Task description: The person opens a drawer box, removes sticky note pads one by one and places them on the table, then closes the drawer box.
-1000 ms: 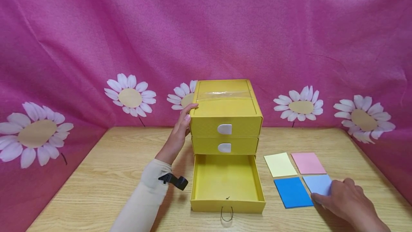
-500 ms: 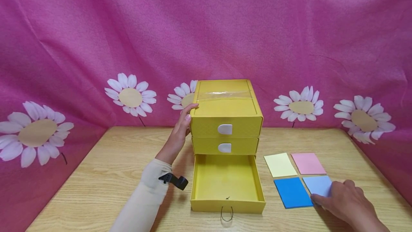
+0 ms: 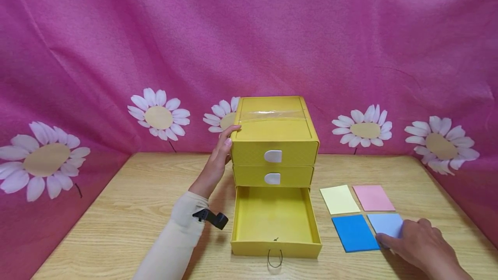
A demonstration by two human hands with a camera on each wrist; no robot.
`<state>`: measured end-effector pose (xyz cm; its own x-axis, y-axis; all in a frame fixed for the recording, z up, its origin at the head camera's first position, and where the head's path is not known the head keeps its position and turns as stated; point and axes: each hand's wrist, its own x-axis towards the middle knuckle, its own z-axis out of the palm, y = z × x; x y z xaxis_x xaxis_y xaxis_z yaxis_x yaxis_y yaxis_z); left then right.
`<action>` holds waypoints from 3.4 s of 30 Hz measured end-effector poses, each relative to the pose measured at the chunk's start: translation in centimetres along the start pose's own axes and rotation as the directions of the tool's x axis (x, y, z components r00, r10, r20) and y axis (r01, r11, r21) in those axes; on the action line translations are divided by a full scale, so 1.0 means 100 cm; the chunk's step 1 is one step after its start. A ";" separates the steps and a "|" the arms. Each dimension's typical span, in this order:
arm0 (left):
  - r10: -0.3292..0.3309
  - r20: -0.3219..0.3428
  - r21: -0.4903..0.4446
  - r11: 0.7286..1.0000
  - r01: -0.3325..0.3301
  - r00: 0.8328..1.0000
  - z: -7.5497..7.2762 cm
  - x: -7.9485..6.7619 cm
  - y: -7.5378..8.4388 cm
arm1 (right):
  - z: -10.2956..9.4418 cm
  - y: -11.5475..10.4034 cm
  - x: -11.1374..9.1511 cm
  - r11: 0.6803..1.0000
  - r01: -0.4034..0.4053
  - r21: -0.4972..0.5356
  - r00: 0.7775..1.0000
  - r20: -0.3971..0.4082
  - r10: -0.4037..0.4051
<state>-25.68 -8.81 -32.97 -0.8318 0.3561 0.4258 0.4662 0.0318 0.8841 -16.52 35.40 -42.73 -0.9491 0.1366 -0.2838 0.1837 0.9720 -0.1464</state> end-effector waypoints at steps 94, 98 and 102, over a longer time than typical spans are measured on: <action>-0.011 -0.011 -0.005 1.000 0.011 1.000 -0.001 0.009 -0.025 | -0.028 -0.179 -0.076 0.816 0.576 -0.035 0.715 -0.461 -0.525; 0.020 -0.019 -0.018 1.000 -0.020 1.000 -0.001 0.012 -0.035 | -0.028 -0.180 -0.080 0.813 0.581 -0.048 0.714 -0.450 -0.537; 0.041 -0.033 -0.021 0.999 -0.042 0.999 -0.001 0.012 -0.036 | -0.028 -0.182 -0.083 0.820 0.572 -0.032 0.739 -0.415 -0.532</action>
<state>-28.37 -8.63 -35.66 -0.8213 0.3259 0.4682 0.4944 -0.0028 0.8692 -12.70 17.07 -35.08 -0.9048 -0.3365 0.2610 -0.4003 0.8811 -0.2519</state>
